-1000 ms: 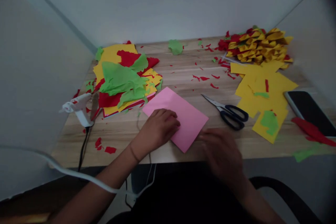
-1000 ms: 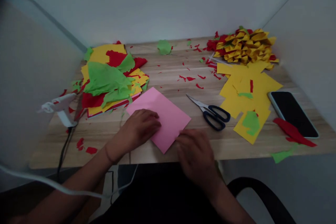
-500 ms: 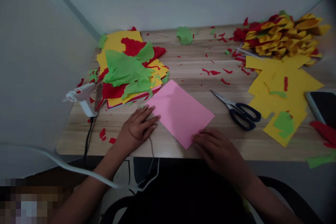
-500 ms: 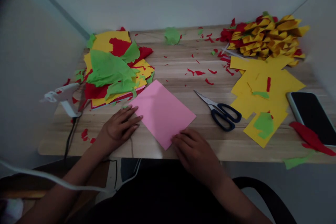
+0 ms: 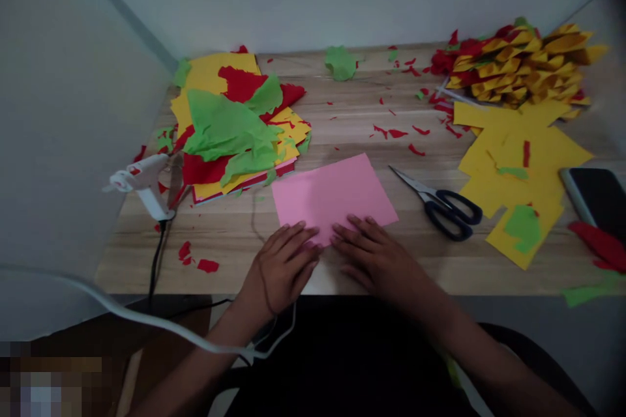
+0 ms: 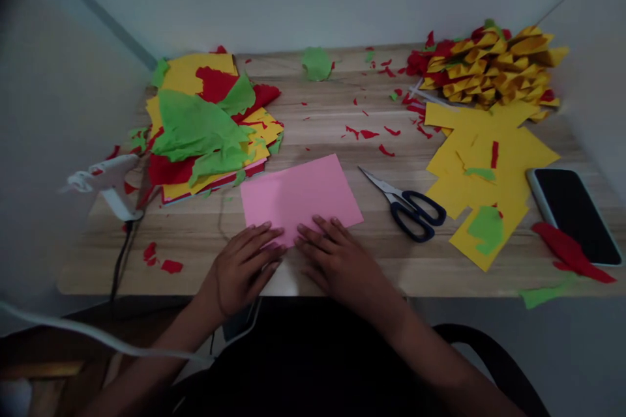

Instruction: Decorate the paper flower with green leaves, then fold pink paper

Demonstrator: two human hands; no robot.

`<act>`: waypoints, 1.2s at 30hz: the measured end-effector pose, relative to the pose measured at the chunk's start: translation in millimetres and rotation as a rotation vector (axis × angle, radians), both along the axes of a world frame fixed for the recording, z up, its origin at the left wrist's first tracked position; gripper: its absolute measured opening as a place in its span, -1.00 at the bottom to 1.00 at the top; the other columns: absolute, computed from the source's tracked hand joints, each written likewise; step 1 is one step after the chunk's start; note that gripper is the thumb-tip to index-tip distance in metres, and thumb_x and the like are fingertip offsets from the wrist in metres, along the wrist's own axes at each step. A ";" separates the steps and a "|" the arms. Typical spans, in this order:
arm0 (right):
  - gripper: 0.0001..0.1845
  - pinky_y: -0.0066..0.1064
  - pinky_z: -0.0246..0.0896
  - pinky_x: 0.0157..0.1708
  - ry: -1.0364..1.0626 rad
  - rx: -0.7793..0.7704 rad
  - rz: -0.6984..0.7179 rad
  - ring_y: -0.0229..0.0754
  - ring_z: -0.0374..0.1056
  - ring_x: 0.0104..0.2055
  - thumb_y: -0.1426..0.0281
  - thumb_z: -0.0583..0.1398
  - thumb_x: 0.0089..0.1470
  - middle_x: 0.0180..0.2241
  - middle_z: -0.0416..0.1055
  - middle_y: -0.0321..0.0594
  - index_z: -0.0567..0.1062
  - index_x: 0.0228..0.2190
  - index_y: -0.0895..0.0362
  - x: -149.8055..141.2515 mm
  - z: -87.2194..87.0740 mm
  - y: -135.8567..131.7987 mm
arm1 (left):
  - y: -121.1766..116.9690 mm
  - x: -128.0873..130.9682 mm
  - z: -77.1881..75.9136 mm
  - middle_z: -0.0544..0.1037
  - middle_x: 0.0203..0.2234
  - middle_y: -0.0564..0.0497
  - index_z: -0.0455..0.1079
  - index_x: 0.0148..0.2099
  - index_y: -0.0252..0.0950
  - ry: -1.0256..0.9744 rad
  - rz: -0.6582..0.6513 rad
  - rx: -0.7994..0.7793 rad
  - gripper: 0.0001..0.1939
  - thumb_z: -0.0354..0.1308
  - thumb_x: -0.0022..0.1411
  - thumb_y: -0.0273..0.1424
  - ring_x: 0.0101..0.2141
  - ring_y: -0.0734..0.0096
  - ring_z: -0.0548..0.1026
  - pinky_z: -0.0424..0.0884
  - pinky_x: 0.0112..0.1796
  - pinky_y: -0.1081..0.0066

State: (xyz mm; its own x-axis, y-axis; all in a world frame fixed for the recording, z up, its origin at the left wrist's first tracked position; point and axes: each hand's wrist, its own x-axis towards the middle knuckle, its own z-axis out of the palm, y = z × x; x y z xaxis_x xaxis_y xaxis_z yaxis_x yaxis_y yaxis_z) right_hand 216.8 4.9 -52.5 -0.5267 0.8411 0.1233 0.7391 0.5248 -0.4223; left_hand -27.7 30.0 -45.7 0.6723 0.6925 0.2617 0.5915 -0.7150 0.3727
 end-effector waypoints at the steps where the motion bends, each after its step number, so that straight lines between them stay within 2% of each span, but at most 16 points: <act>1: -0.58 0.07 0.06 0.32 0.002 0.006 0.033 0.02 0.09 0.38 0.35 0.17 0.28 0.26 0.33 -0.18 0.47 0.14 0.07 4.4 -0.2 6.2 | 0.0 -5.2 -2.1 0.54 0.09 -0.07 0.48 0.01 -0.26 -0.012 -0.012 -0.013 -0.76 0.14 0.32 -0.49 0.19 0.19 0.37 0.33 0.17 0.09; 4: -0.64 0.04 0.06 0.31 0.024 0.044 0.099 -0.01 0.14 0.35 0.35 0.16 0.28 0.24 0.36 -0.14 0.52 0.08 0.05 11.4 1.8 22.4 | -2.5 -11.8 -4.2 0.58 0.05 -0.03 0.48 0.02 -0.26 -0.022 0.002 -0.001 -0.75 0.16 0.30 -0.49 0.14 0.22 0.42 0.39 0.11 0.12; 7: -0.73 -0.10 0.24 0.17 0.107 0.040 -0.016 -0.04 0.35 0.17 0.39 0.14 0.27 0.08 0.50 -0.04 0.59 -0.08 0.12 8.1 10.0 31.8 | -4.3 -7.6 -2.7 0.56 0.07 -0.03 0.50 0.05 -0.18 -0.002 0.027 0.054 -0.72 0.19 0.30 -0.44 0.03 0.18 0.46 0.43 0.00 0.10; 9: -0.77 -0.30 0.34 -0.12 0.133 -0.116 -0.139 -0.13 0.46 -0.14 0.36 0.14 0.25 -0.19 0.59 -0.09 0.61 -0.26 0.14 2.2 19.1 37.3 | -2.9 -3.8 -2.0 0.56 0.07 -0.02 0.52 0.05 -0.12 0.013 0.045 0.070 -0.72 0.20 0.30 -0.40 -0.02 0.18 0.47 0.42 -0.05 0.11; 11: -0.72 -0.43 0.18 -0.40 0.075 -0.363 -0.171 -0.25 0.36 -0.43 0.30 0.14 0.23 -0.46 0.54 -0.23 0.57 -0.44 0.13 -5.6 28.9 45.6 | 0.1 -2.0 -2.4 0.59 0.02 -0.02 0.54 0.04 -0.08 0.006 0.042 0.067 -0.73 0.18 0.31 -0.38 -0.06 0.19 0.47 0.40 -0.10 0.15; 13: -0.65 -0.44 -0.02 -0.53 -0.044 -0.559 -0.135 -0.30 0.21 -0.56 0.27 0.16 0.18 -0.60 0.44 -0.28 0.50 -0.58 0.14 -14.6 37.2 56.7 | 3.2 -2.4 -4.1 0.61 -0.02 -0.02 0.55 0.02 -0.10 -0.019 0.031 0.058 -0.74 0.17 0.32 -0.38 -0.09 0.20 0.46 0.39 -0.12 0.17; 16: -0.61 -0.41 -0.13 -0.55 -0.191 -0.645 -0.080 -0.30 0.13 -0.59 0.26 0.20 0.10 -0.67 0.37 -0.25 0.44 -0.68 0.15 -27.8 44.8 73.6 | 5.3 -4.3 -7.3 0.62 -0.03 -0.03 0.56 -0.03 -0.16 -0.058 0.029 0.061 -0.78 0.16 0.32 -0.40 -0.10 0.21 0.45 0.39 -0.12 0.17; 20: -0.63 -0.41 -0.07 -0.54 -0.249 -0.710 -0.012 -0.28 0.19 -0.61 0.27 0.22 0.08 -0.69 0.39 -0.22 0.46 -0.68 0.15 -35.7 47.6 86.6 | 4.0 -4.8 -9.7 0.61 -0.01 0.02 0.56 -0.06 -0.17 -0.090 0.046 0.045 -0.81 0.18 0.31 -0.42 -0.09 0.20 0.44 0.40 -0.10 0.16; 25: -0.67 -0.45 0.01 -0.54 -0.221 -0.821 0.058 -0.31 0.21 -0.65 0.33 0.19 0.05 -0.71 0.40 -0.25 0.48 -0.68 0.16 -33.2 46.7 92.7 | 2.9 -5.4 -11.7 0.60 -0.01 0.03 0.55 -0.01 -0.12 -0.096 0.058 0.052 -0.76 0.20 0.29 -0.43 -0.09 0.19 0.43 0.40 -0.12 0.16; 31: -0.71 -0.48 0.11 -0.56 -0.132 -1.025 0.007 -0.31 0.27 -0.68 0.39 0.15 -0.01 -0.73 0.38 -0.30 0.42 -0.71 0.14 -32.4 47.9 95.5 | 2.9 -5.4 -13.4 0.61 -0.03 0.01 0.56 -0.03 -0.11 -0.084 0.070 0.038 -0.76 0.22 0.27 -0.44 -0.08 0.20 0.43 0.40 -0.11 0.16; 36: -0.75 -0.49 0.17 -0.59 -0.060 -1.107 -0.015 -0.32 0.27 -0.70 0.45 0.16 -0.05 -0.75 0.35 -0.35 0.39 -0.71 0.14 -32.2 46.2 96.8 | 3.3 -3.2 -13.8 0.62 -0.04 0.02 0.57 -0.07 -0.12 -0.120 0.070 0.045 -0.79 0.21 0.28 -0.44 -0.09 0.21 0.44 0.42 -0.11 0.16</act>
State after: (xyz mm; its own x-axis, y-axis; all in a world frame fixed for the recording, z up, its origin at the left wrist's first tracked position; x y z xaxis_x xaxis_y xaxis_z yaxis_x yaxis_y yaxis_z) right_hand 184.6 101.7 -6.3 -0.4953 0.4774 -0.7258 0.7775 -0.1292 -0.6155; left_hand -30.9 33.3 -59.5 0.5846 0.7228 0.3686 0.5940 -0.6907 0.4123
